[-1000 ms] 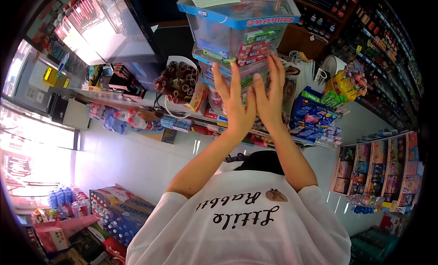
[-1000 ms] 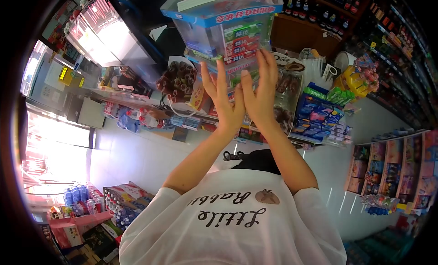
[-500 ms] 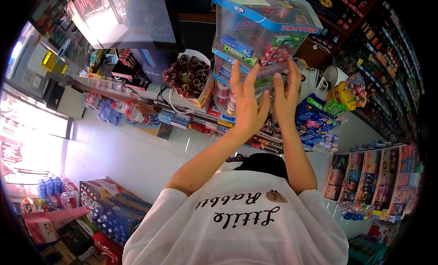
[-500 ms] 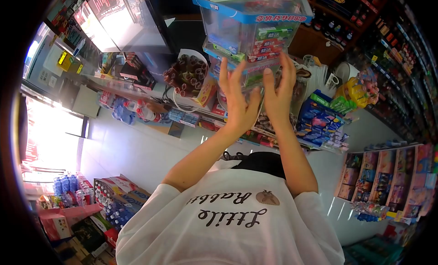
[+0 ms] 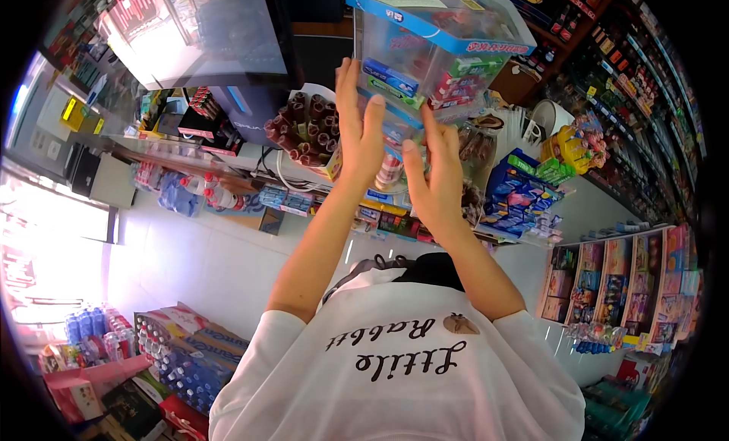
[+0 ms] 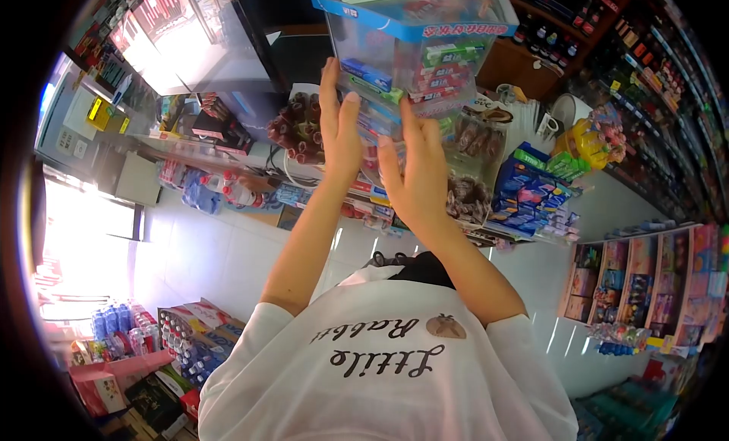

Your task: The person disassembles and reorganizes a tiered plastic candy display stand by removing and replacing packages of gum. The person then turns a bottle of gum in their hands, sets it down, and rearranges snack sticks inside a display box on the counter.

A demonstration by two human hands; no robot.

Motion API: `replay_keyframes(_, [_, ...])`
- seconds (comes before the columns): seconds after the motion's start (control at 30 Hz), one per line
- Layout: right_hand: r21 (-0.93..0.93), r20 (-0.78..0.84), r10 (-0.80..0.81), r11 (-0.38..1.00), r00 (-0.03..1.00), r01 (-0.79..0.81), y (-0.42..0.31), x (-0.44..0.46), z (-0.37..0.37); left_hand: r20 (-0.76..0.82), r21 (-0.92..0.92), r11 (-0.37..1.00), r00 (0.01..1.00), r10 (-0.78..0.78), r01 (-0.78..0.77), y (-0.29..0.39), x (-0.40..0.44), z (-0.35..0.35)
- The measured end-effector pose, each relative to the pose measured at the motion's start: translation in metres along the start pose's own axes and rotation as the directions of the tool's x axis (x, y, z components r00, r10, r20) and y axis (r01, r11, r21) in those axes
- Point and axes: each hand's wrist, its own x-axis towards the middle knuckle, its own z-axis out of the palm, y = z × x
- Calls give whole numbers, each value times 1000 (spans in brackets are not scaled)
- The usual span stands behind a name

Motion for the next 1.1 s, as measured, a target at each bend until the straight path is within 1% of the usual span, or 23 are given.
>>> replay_keyframes(0.07, [-17,-2,5,1000,1000,-5,-4,1,3,69,-128,990,997,-43,52,3,5,-4])
replay_keyframes(0.1, [-25,-4,5,1000,1000,-5,-5,2,5,56,-65,997,998,-39,42,-1,4,-3])
replay_keyframes(0.2, [35,-41,20,999,999,-19,-9,1,8,49,-56,998,998,-39,41,-4,-1,-2])
replay_keyframes(0.3, [-40,3,0,999,1000,0,-1,-2,1,52,-40,999,999,13,-11,-4,-6,-3])
replay_keyframes(0.4, [-6,-31,66,998,997,-66,0,-4,1,39,12,998,997,60,-60,-2,-16,0])
replay_keyframes(0.43, [-64,-67,33,997,997,-38,4,-3,0,33,36,996,996,77,-78,0,-19,1])
replay_keyframes(0.53, [0,-95,116,993,989,-117,16,-1,-9,85,154,976,987,139,-151,5,-27,0])
replay_keyframes(0.57, [71,-133,138,989,981,-130,19,1,-12,87,114,981,986,145,-154,6,-28,1])
replay_keyframes(0.6, [202,-167,171,970,971,-136,24,2,-11,100,137,976,983,156,-168,8,-29,2])
replay_keyframes(0.67, [214,-170,157,970,973,-119,36,8,-13,126,177,964,976,178,-199,15,-32,4])
replay_keyframes(0.77, [215,-128,203,961,971,-173,45,14,-21,112,191,960,976,186,-204,16,-35,11])
replay_keyframes(0.87, [257,-104,260,939,960,-226,50,21,-33,120,200,956,974,192,-213,16,-36,14])
replay_keyframes(0.97, [147,-316,54,989,947,-8,51,42,-59,132,241,944,971,198,-225,18,-39,11])
replay_keyframes(1.0, [202,-337,65,979,939,5,40,53,-69,137,241,944,971,194,-223,19,-39,10])
replay_keyframes(1.07, [134,-332,-142,972,933,195,21,78,-86,149,247,944,971,185,-218,20,-37,8])
replay_keyframes(1.1, [-8,-255,-247,967,935,254,13,89,-95,150,236,950,973,173,-206,21,-36,8])
